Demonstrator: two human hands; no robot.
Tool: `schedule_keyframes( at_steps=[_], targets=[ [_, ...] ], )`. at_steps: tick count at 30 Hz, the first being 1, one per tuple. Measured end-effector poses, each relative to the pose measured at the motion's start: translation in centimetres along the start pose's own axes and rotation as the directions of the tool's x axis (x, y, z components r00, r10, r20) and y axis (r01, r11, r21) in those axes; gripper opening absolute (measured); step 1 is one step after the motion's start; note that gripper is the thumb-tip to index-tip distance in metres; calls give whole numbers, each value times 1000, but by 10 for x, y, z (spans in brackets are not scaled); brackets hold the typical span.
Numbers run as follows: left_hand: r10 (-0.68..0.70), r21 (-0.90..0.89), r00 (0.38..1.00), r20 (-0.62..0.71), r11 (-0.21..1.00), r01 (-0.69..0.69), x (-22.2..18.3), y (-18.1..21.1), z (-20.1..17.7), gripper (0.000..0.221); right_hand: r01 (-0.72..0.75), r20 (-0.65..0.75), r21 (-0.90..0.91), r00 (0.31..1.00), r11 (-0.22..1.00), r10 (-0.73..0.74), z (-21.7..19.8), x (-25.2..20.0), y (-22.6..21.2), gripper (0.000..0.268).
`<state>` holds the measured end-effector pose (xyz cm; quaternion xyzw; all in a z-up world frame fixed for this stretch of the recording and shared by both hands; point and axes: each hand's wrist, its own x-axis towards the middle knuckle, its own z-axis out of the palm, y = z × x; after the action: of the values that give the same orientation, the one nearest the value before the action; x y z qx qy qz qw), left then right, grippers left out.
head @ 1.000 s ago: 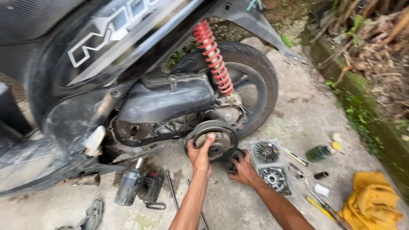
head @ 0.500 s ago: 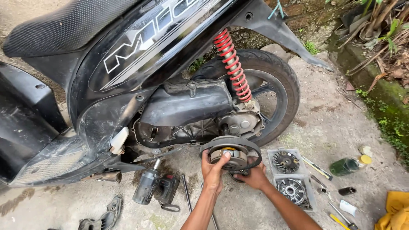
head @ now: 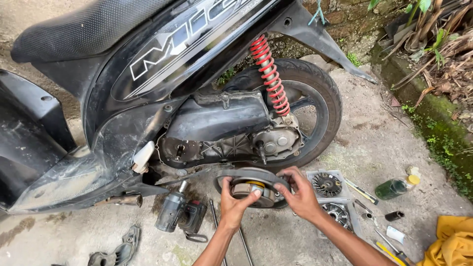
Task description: Disassembling and inspecting motorcycle CVT components including the clutch bell and drive belt
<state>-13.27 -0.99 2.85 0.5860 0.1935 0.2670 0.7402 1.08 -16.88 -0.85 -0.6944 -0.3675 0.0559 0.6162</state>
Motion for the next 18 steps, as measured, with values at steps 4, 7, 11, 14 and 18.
schedule_keyframes(
  at_steps=[4, 7, 11, 14, 18],
  targets=[
    [5, -37, 999, 46, 999, -4, 1, -21, -17, 62, 129, 54, -293, 992, 948, -118, 2, -6, -4, 31],
    [-1, 48, 999, 48, 999, -2, 5, -33, -24, 65, 79, 172, -396, 985, 915, -11, 3, -4, -16, 68],
    [4, 163, 996, 89, 986, -18, 11, -42, -29, 65, 158, 115, -418, 986, 895, -120, 9, -5, 0, 32],
    [-50, 81, 991, 127, 996, 40, 10, -46, -27, 63, 137, 33, -401, 990, 906, -135, 17, -9, -2, 31],
    [-88, 89, 985, 146, 993, 76, 6, -53, -25, 62, 95, 19, -428, 995, 899, -96, 20, -17, 2, 31]
  ],
)
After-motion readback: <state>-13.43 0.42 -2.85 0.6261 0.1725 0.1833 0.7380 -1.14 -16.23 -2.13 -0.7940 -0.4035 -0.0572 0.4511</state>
